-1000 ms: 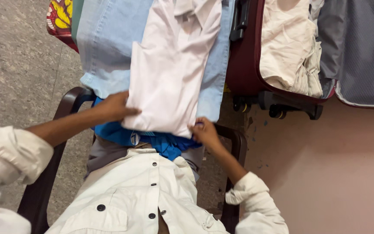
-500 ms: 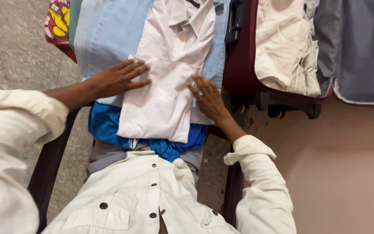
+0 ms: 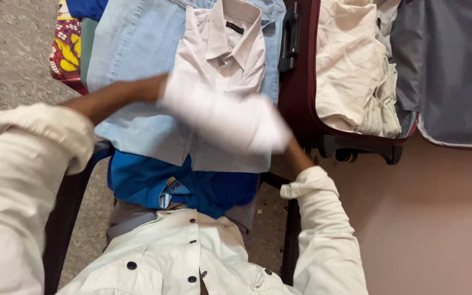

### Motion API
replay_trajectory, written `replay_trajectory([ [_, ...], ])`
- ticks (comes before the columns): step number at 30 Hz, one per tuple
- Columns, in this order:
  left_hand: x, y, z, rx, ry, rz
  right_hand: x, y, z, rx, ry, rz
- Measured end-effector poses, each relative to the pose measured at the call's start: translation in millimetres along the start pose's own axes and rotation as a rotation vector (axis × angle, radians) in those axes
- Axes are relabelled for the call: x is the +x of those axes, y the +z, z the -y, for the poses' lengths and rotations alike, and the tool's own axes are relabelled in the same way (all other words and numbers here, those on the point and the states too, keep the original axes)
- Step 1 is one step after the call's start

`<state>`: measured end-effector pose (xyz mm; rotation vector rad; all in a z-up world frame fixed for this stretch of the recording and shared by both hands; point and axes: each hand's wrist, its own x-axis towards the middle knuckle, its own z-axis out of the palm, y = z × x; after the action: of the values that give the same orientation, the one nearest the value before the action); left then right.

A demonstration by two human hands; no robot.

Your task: The person buttons a white shirt and folds it, then folds a pair of blue jeans and places both items into a suitcase.

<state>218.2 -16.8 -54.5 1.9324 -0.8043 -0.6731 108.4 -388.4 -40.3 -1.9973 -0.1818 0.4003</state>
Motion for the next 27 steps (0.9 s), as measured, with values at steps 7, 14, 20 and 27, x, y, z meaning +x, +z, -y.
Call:
replay_trajectory([
  [7,56,1,-15,-0.125,-0.5,-0.727,74,-15,8,0.103,0.281,-0.584],
  [14,64,30,12,0.328,-0.36,-0.927,70,2,26,0.122,0.405,-0.665],
  [20,30,9,-5,-0.326,-0.479,-0.599,46,2,18,0.275,0.278,-0.699],
  [27,23,13,-9,0.018,-0.325,-0.879,33,6,18,0.074,0.156,-0.647],
])
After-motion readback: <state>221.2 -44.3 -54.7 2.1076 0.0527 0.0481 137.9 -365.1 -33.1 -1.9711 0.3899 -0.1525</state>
